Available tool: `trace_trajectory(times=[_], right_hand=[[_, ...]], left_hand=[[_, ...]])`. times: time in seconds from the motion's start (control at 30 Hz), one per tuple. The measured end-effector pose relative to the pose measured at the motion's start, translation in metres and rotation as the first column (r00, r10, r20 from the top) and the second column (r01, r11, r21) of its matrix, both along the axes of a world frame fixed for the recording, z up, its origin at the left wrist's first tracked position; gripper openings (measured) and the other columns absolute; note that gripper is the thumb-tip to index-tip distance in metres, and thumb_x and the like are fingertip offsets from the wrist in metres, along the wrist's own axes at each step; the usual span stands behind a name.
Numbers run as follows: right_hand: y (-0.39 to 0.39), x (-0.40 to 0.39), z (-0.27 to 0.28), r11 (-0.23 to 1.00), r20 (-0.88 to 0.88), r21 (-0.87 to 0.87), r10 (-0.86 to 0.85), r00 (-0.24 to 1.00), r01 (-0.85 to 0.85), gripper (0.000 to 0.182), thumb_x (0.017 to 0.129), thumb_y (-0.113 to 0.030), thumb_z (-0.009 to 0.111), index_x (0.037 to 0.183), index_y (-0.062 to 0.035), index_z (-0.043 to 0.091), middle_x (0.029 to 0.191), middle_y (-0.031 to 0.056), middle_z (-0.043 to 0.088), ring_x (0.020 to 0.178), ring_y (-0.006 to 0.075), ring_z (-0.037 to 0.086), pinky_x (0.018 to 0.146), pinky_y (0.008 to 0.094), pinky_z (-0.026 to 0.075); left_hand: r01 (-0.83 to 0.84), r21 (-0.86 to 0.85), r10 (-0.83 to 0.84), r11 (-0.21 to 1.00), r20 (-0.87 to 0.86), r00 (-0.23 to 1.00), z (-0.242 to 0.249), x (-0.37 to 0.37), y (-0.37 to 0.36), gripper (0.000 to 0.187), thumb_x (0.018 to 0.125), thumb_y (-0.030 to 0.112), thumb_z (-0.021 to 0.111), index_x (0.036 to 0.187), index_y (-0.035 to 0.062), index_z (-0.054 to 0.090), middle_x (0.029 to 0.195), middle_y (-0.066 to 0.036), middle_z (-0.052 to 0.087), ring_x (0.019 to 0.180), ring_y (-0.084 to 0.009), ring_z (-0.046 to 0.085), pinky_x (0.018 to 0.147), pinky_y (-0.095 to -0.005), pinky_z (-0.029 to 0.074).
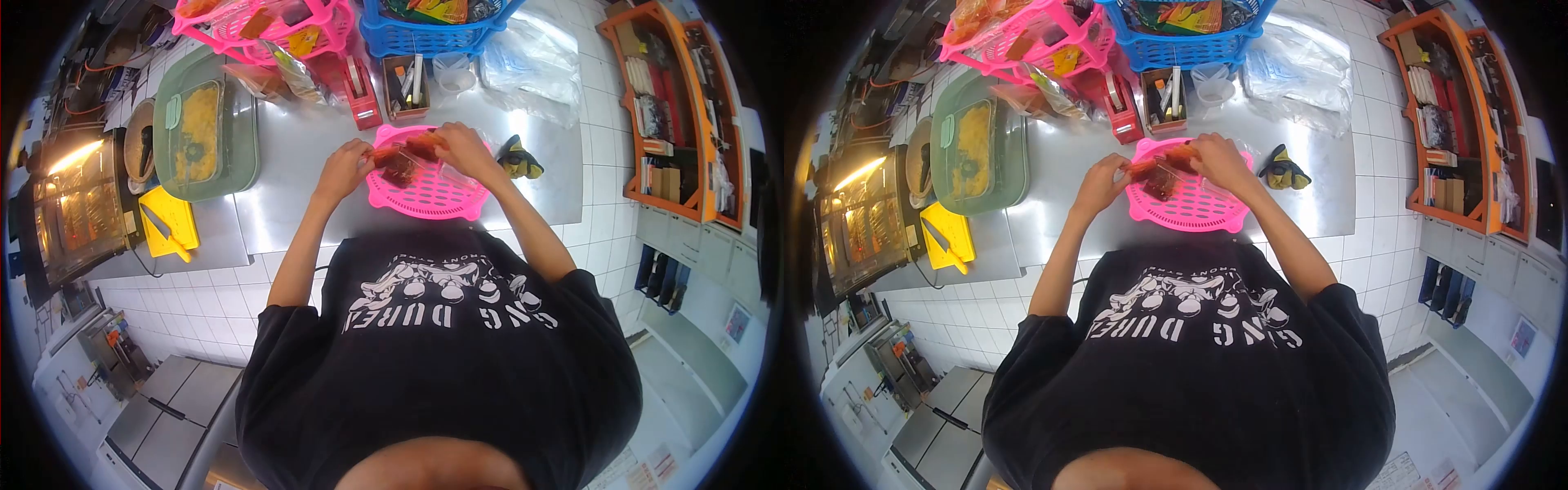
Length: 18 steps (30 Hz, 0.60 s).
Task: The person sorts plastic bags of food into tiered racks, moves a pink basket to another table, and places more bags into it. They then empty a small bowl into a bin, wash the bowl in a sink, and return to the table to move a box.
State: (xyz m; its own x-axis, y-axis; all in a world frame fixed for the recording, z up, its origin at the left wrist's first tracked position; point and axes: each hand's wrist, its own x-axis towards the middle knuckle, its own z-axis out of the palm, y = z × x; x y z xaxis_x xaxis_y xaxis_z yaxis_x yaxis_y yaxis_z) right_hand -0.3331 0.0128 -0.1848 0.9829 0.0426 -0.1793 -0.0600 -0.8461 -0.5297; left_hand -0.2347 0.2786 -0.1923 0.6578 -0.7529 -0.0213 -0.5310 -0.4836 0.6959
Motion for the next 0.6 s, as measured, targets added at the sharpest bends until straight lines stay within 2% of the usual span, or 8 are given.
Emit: trace_trajectory(times=[0.07,0.2,0.27,0.3,0.37,0.5,0.57,0.6], right_hand=[[-0.004,-0.002,-0.001,0.999,0.019,0.010,-0.032,0.999,0.031,0.021,0.079,-0.018,0.061,0.094,-0.0037,0.064,0.095,0.0150,0.062,0.096,0.0346,0.056,0.081,0.0474,0.044],[-0.003,-0.005,-0.011,0.995,0.000,0.038,-0.091,0.996,0.091,0.020,0.078,-0.018,0.061,0.087,-0.0002,0.062,0.091,0.0189,0.062,0.088,0.0387,0.057,0.078,0.0488,0.046],[0.001,-0.008,-0.016,0.991,-0.015,0.080,-0.108,0.994,0.109,0.021,0.078,-0.018,0.062,0.085,0.0011,0.061,0.089,0.0202,0.062,0.086,0.0395,0.058,0.077,0.0492,0.046],[0.002,-0.008,-0.015,0.985,-0.028,0.118,-0.125,0.992,0.127,0.021,0.078,-0.018,0.062,0.084,0.0023,0.061,0.087,0.0215,0.061,0.085,0.0403,0.058,0.076,0.0496,0.045],[0.005,-0.011,-0.013,0.973,-0.035,0.175,-0.144,0.989,0.148,0.021,0.077,-0.017,0.062,0.083,0.0034,0.060,0.085,0.0228,0.061,0.082,0.0408,0.058,0.075,0.0491,0.045],[0.012,-0.013,-0.016,0.932,-0.046,0.299,-0.201,0.979,0.205,0.022,0.077,-0.017,0.062,0.081,0.0051,0.058,0.077,0.0255,0.059,0.075,0.0414,0.058,0.069,0.0467,0.044],[0.011,-0.015,-0.027,0.930,-0.040,0.304,-0.206,0.978,0.208,0.023,0.077,-0.017,0.062,0.081,0.0052,0.058,0.076,0.0257,0.058,0.074,0.0414,0.057,0.068,0.0464,0.044],[0.012,-0.014,-0.027,0.927,-0.036,0.311,-0.208,0.977,0.209,0.023,0.077,-0.017,0.062,0.081,0.0053,0.058,0.075,0.0258,0.058,0.074,0.0414,0.057,0.068,0.0461,0.044]], left_hand=[[0.007,-0.075,-0.006,0.997,0.022,1.000,0.010,-0.002,0.004,0.015,0.080,0.012,0.063,0.090,0.0026,0.060,0.088,-0.012,0.061,0.084,-0.0332,0.060,0.073,-0.0420,0.048],[0.055,-0.101,-0.059,0.993,-0.032,0.998,0.046,-0.003,0.008,0.015,0.079,0.007,0.063,0.092,0.0002,0.060,0.087,-0.014,0.061,0.082,-0.0319,0.060,0.075,-0.0390,0.047],[0.192,0.018,-0.188,0.981,-0.112,0.976,0.061,-0.005,0.005,0.016,0.077,0.007,0.063,0.090,-0.0003,0.059,0.085,-0.014,0.059,0.081,-0.0318,0.060,0.074,-0.0390,0.047],[0.189,0.018,-0.186,0.982,-0.112,0.976,0.060,-0.006,0.003,0.016,0.077,0.007,0.063,0.090,-0.0003,0.059,0.085,-0.014,0.059,0.081,-0.0318,0.060,0.074,-0.0390,0.047],[0.310,0.055,-0.297,0.949,-0.168,0.940,0.052,-0.007,-0.006,0.018,0.076,0.011,0.064,0.090,0.0003,0.059,0.083,-0.014,0.058,0.079,-0.0318,0.059,0.075,-0.0396,0.047],[0.351,0.012,-0.344,0.936,-0.175,0.923,0.002,-0.014,-0.025,0.021,0.075,0.014,0.064,0.089,0.0000,0.059,0.084,-0.014,0.059,0.080,-0.0329,0.059,0.077,-0.0408,0.048],[0.222,-0.047,-0.217,0.974,0.089,0.972,-0.015,-0.020,-0.031,0.021,0.074,0.017,0.064,0.088,0.0018,0.060,0.086,-0.015,0.061,0.087,-0.0319,0.060,0.080,-0.0419,0.049],[0.228,-0.047,-0.223,0.973,0.091,0.971,-0.018,-0.020,-0.033,0.021,0.074,0.017,0.064,0.088,0.0018,0.060,0.086,-0.015,0.061,0.087,-0.0319,0.060,0.080,-0.0419,0.049]])
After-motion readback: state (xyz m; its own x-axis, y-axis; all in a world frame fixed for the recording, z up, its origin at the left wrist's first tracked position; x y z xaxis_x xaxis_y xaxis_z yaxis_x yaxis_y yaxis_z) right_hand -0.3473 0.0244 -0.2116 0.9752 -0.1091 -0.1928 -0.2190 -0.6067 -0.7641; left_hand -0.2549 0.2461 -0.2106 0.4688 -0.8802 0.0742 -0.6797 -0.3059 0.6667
